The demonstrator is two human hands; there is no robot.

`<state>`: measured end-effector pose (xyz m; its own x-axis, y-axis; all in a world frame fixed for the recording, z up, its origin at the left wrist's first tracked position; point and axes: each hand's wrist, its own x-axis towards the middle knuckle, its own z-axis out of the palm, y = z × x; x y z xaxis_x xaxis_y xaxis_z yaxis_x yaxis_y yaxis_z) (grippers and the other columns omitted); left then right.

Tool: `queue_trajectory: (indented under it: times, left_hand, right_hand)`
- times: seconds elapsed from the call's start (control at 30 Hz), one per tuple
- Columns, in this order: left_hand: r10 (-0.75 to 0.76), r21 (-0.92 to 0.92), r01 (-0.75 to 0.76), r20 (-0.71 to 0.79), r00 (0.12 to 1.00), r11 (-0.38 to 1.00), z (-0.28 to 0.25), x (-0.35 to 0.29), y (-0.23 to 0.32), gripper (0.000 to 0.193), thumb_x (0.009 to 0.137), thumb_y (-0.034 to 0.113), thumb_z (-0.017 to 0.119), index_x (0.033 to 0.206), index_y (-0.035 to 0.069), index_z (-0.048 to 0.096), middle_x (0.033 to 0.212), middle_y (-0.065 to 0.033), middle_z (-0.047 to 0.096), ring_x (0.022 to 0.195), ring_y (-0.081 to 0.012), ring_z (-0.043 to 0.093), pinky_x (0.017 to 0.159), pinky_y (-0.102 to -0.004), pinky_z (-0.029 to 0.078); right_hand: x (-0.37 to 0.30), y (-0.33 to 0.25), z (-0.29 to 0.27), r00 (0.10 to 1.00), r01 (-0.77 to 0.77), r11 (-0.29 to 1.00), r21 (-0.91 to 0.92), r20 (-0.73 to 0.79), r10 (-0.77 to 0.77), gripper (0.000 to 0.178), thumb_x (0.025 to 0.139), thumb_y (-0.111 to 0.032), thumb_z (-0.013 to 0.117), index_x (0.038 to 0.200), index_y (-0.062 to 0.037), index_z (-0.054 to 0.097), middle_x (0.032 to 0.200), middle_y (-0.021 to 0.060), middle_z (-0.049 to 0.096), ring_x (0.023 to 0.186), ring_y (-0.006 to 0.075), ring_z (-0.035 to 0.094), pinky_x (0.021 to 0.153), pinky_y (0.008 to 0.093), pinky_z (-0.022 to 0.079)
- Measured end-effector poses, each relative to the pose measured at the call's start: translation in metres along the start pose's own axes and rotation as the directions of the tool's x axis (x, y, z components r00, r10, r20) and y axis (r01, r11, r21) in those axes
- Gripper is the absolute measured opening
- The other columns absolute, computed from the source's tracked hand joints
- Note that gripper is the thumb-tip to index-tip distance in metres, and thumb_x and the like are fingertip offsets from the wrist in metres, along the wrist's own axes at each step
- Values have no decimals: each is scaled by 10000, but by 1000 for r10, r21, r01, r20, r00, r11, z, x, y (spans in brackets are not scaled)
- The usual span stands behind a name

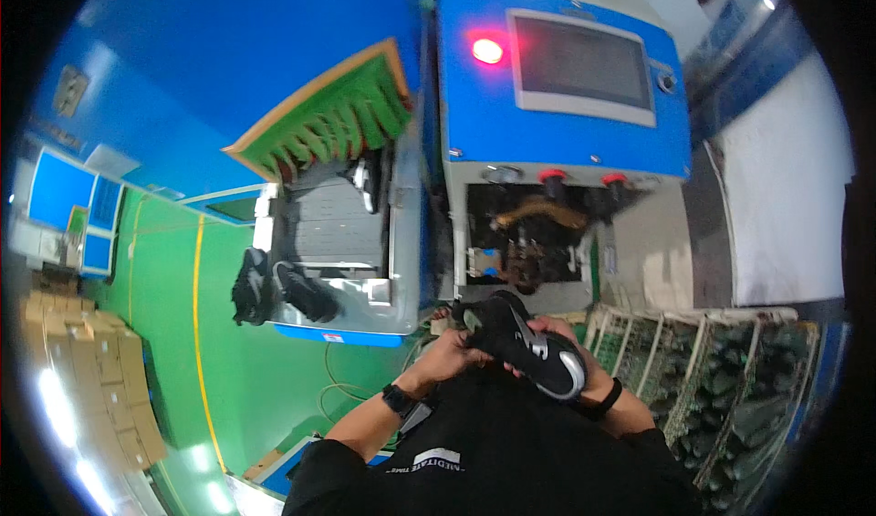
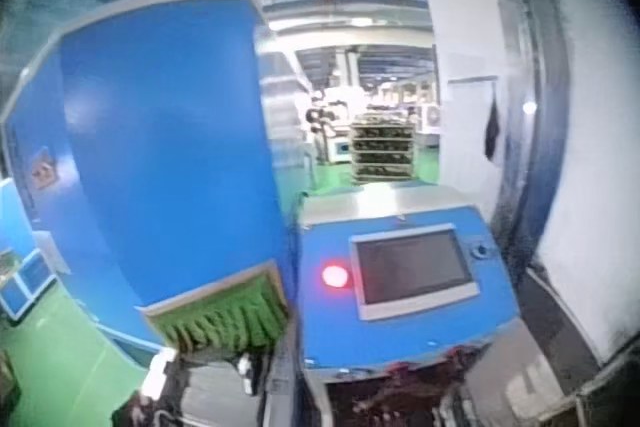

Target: Operating shoe manufacturing machinery to assemble footwear components.

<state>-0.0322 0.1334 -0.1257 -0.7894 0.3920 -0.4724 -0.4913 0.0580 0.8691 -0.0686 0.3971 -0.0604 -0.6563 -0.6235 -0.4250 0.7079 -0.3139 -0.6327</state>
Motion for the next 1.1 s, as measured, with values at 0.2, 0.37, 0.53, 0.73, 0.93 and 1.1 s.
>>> queue_trajectory:
  times: [0.2,0.37,0.53,0.73,0.93,1.1]
  left_hand:
    - [7,-178,93,492,871,980,42,-10,60,271,974,234,702,798,31,672,722,41,606,707,-60,555,651,-256,437]
    - [-189,-361,186,27,982,914,30,20,31,182,976,180,645,830,76,672,708,45,589,608,-57,490,579,-237,371]
    - [-209,-486,155,-59,976,860,34,56,8,141,972,174,649,877,75,678,716,41,590,595,-62,488,563,-225,361]
    - [-289,-517,202,-92,953,832,15,83,-5,175,993,187,624,871,75,679,728,18,608,602,-78,515,568,-236,393]
    - [-262,-622,174,-52,964,763,1,111,-28,163,1022,181,565,983,72,679,745,15,599,640,-105,529,605,-266,416]
    - [-299,-605,191,-82,951,773,-10,124,-38,94,1017,122,569,975,85,645,748,-23,599,609,-149,536,549,-297,389]
  right_hand:
    - [-11,-6,-66,928,142,949,280,-372,-30,518,872,-133,654,1369,-28,551,1149,139,701,849,221,713,757,337,598]
    - [5,-32,-70,802,176,824,-538,-407,-438,908,748,-46,714,1582,-56,354,1207,55,642,931,115,599,847,257,501]
    - [41,-53,-69,693,94,386,-918,-218,-687,940,748,-146,755,1595,-151,348,1269,170,640,1037,262,666,891,358,526]
    - [97,-53,-38,769,-499,-144,-855,-359,-529,995,764,-294,735,1620,-339,231,1261,303,552,1022,487,648,799,503,536]
    - [137,-60,-45,727,-563,-138,-815,-410,-551,949,818,-365,698,1624,-255,208,1392,376,451,1084,539,619,867,545,545]
    - [143,-40,-35,634,-616,-162,-771,-363,-683,828,871,-370,654,1587,-161,294,1242,317,489,938,493,641,785,560,540]
